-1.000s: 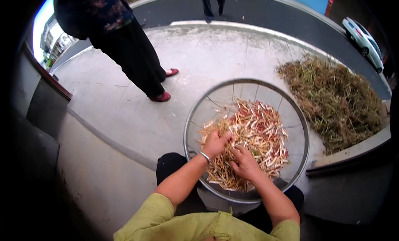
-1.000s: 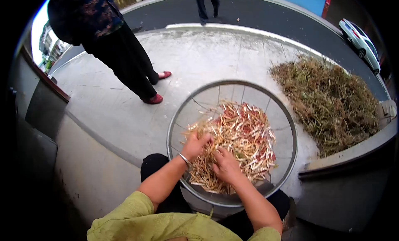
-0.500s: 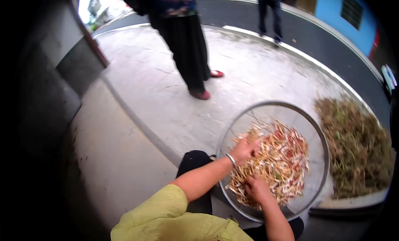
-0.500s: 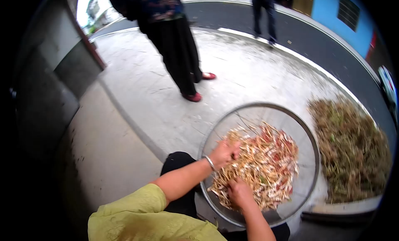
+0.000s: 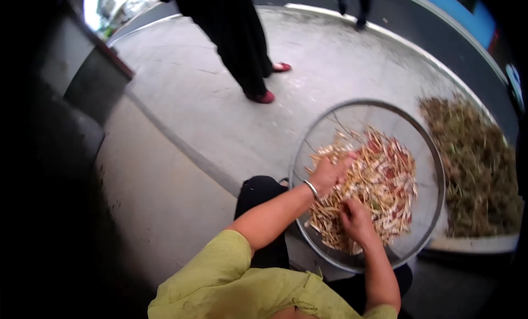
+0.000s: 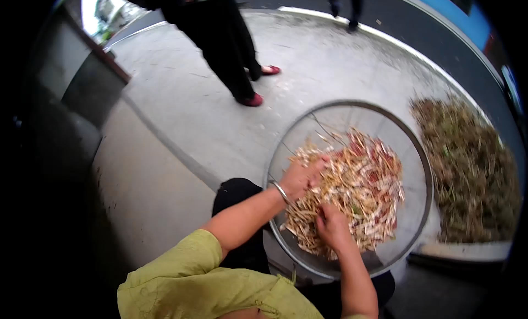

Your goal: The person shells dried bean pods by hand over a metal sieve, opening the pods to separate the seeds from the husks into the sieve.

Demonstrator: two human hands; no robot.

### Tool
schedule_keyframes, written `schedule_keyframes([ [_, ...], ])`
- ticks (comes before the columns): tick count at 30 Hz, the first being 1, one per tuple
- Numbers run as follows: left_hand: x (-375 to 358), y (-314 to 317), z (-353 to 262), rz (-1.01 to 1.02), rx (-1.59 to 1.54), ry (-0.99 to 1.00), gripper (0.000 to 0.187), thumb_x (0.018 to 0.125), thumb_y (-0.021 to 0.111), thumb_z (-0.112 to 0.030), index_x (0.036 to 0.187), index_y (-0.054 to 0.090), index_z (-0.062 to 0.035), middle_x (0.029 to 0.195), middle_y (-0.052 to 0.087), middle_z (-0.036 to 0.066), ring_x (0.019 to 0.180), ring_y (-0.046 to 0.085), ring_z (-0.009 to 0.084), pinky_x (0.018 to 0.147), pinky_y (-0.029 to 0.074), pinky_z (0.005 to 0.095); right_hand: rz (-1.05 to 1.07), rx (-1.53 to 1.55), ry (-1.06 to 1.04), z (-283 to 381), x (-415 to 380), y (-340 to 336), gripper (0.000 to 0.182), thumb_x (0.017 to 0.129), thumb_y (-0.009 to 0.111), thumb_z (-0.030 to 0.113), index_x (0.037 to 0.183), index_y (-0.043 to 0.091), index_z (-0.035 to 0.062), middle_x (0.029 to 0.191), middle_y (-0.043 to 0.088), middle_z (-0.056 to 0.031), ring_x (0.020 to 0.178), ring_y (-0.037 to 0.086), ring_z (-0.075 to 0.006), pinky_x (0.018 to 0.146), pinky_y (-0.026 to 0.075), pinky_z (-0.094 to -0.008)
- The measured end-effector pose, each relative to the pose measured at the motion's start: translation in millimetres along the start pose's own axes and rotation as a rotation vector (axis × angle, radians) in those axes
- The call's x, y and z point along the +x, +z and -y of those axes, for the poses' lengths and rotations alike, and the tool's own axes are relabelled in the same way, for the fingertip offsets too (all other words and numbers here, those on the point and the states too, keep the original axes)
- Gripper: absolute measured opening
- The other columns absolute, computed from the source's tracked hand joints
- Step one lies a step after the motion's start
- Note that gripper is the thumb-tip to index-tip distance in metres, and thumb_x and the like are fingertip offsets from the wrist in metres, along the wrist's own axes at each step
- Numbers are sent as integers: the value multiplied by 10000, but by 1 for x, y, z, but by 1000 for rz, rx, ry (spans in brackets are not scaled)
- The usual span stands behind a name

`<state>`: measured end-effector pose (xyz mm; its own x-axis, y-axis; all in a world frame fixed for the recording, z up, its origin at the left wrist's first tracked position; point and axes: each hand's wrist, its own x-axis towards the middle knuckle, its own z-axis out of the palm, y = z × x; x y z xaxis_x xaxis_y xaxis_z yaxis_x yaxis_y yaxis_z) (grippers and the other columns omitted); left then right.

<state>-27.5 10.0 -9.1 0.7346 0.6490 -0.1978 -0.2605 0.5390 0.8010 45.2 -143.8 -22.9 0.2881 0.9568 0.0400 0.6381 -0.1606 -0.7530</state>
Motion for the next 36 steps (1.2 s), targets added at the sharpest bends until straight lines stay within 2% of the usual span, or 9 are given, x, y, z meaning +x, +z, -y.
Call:
schedule_keyframes([
  [6,-3,-2,1,24,69,-94,249,871,555,-272,933,537,-32,524,357,-50,461,384,53,373,255,176,68,102,83,-8,-1,-31,135,744,594,102,860,612,37,822,588,-160,705,586,-295,664,466,-358],
  [10,-3,5,5,19,27,-90,235,882,540,-261,925,523,-31,528,362,-45,479,401,58,381,269,172,-183,-59,45,-24,-1,-41,197,757,614,120,929,613,25,888,594,-154,679,601,-264,641,484,-344],
  [14,-2,4,9,19,16,-113,229,890,526,-259,918,516,-31,539,373,-41,506,423,62,398,292,168,-179,-106,221,-35,22,-58,198,774,579,98,959,604,31,901,586,-170,731,599,-283,669,485,-359],
  [19,0,-1,9,39,-55,-149,245,883,533,-285,898,516,-41,545,383,-42,541,430,80,423,316,188,-312,-381,26,-92,88,-58,203,813,501,95,991,591,55,940,573,-164,863,574,-323,744,469,-409],
  [28,5,-11,4,82,-132,-127,254,882,536,-285,886,519,-32,550,393,-42,553,442,100,520,399,245,-139,-768,270,-102,131,-39,131,807,491,137,893,578,89,976,566,-131,826,596,-320,704,484,-424],
  [30,3,-8,6,125,-127,-121,260,882,536,-278,876,516,-19,547,389,-34,553,445,90,580,461,268,-170,-632,236,-98,116,-47,137,779,545,172,861,595,74,929,591,-137,820,602,-301,677,490,-408],
  [32,-1,0,4,132,-118,-178,248,885,531,-260,902,537,-13,549,385,-35,545,440,75,629,495,291,-247,-542,236,-102,101,-53,165,753,603,193,845,614,57,814,617,-129,689,622,-233,595,496,-363],
  [35,-1,6,13,102,39,-80,214,882,539,-219,967,584,-27,572,412,-48,516,436,60,590,496,263,-263,365,515,-71,76,-60,135,802,611,142,841,627,14,694,622,-59,471,534,-78,436,438,-234],
  [36,-1,9,17,110,46,-84,214,882,539,-219,967,584,-27,572,412,-48,516,436,60,590,496,263,-244,476,493,-58,65,-60,125,830,578,118,823,612,-3,701,619,-34,483,534,-74,429,425,-214],
])
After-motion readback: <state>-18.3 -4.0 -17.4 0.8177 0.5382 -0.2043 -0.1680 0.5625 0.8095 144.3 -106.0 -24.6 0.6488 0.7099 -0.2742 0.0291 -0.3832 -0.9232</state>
